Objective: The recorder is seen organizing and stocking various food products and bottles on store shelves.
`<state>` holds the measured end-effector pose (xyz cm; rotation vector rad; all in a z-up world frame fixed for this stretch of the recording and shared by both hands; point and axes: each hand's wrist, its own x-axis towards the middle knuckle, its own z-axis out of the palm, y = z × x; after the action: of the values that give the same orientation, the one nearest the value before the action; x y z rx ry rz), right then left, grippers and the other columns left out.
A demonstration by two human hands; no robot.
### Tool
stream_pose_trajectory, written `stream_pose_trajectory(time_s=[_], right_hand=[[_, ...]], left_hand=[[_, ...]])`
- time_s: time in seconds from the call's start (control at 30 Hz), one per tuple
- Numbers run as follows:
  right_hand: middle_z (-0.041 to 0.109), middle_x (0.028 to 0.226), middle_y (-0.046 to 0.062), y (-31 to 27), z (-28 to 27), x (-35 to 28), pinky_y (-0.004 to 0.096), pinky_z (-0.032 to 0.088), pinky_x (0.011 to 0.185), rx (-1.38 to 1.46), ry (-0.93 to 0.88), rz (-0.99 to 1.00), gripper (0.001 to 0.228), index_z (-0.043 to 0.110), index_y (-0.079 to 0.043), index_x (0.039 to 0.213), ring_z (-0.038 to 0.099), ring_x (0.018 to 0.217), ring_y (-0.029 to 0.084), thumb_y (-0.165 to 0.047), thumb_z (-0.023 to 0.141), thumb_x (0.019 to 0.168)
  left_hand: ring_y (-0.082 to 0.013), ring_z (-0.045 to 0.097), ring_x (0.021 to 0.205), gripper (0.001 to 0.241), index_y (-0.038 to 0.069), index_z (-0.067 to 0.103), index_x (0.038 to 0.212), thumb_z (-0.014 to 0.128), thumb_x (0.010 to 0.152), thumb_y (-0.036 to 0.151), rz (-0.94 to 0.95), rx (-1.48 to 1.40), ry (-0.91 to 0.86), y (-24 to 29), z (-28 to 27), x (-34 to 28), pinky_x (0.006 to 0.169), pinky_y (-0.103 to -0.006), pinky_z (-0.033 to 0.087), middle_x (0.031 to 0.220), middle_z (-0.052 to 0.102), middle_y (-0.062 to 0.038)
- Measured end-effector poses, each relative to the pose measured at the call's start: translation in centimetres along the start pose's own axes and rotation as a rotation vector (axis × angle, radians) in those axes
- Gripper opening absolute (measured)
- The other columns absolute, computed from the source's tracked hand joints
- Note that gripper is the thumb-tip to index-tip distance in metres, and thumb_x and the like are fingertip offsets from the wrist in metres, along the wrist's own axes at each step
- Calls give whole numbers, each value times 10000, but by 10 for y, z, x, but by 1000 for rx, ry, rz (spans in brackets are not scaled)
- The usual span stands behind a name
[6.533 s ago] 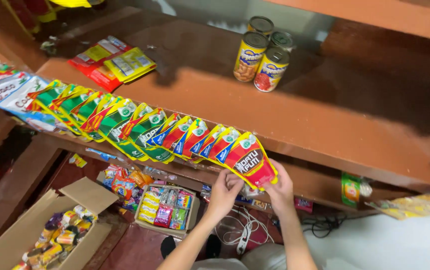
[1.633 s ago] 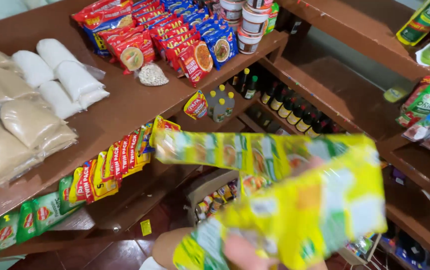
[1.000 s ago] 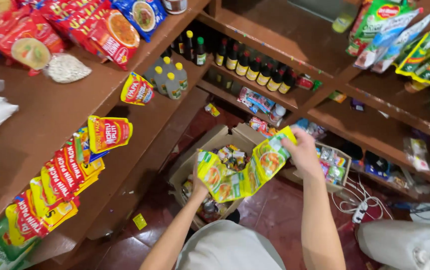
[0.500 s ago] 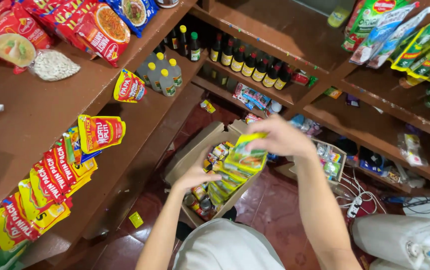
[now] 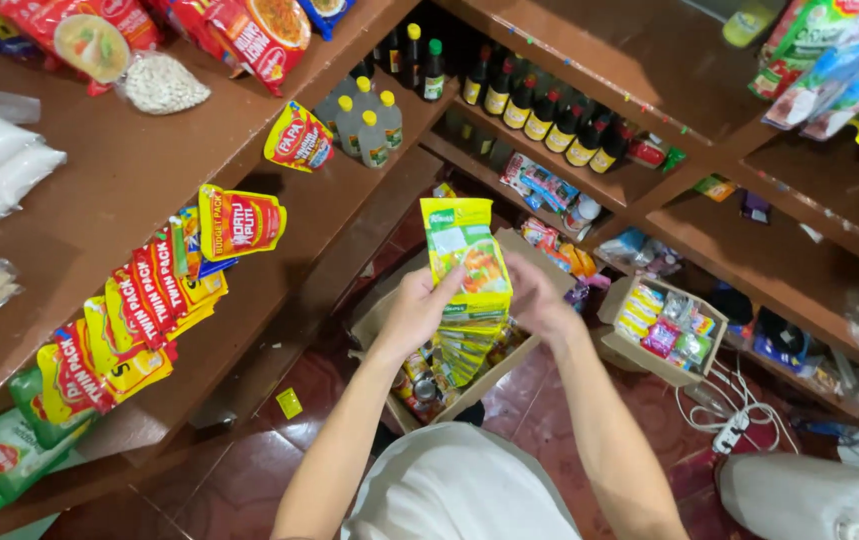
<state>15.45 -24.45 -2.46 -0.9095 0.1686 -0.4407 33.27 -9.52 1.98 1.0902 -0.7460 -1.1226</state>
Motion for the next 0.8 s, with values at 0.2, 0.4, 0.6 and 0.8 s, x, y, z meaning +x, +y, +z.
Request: stream_pose_trajectory(time_s=[0.2,0.4,0.6,0.8], right_hand=[[635,1416,106,86,-36,-26,435,456,1116,-700,-98,282,600,533,-47,1462,581,1303,249,-93,757,908],[631,1379,89,105,-50,-17,426,502,1033,-527,294,183,543,525,-72,1438,616,1226,221,-125,671,917],[663,1298,130,75,-49,-1,468,523,977,17,438,131,428,556,-49,1381,664,1128,252,-242,581,1000],[680,1303,145,33,21,15,440,528,1023,174,375,102,543,549,-3,1383,680,1155,264,-380,515,994]], left_hand=[[-133,639,1184,367,-17,518,1428,547,1091,128,236,-84,-42,16,4,15,1028,-301,539,1321,659,-104],[-169,633,1188,801,68,224,1593,627,911,-55,122,-82,-27,40,31,-5,991,-331,549,1310,627,-128],[-249,592,1296,845,47,258,1606,679,883,-64,93,239,-31,31,27,-33,1063,-365,484,1392,604,-181],[-379,488,1403,761,13,370,1525,738,860,-14,244,655,256,5,22,-42,1151,-427,388,1480,499,-221]])
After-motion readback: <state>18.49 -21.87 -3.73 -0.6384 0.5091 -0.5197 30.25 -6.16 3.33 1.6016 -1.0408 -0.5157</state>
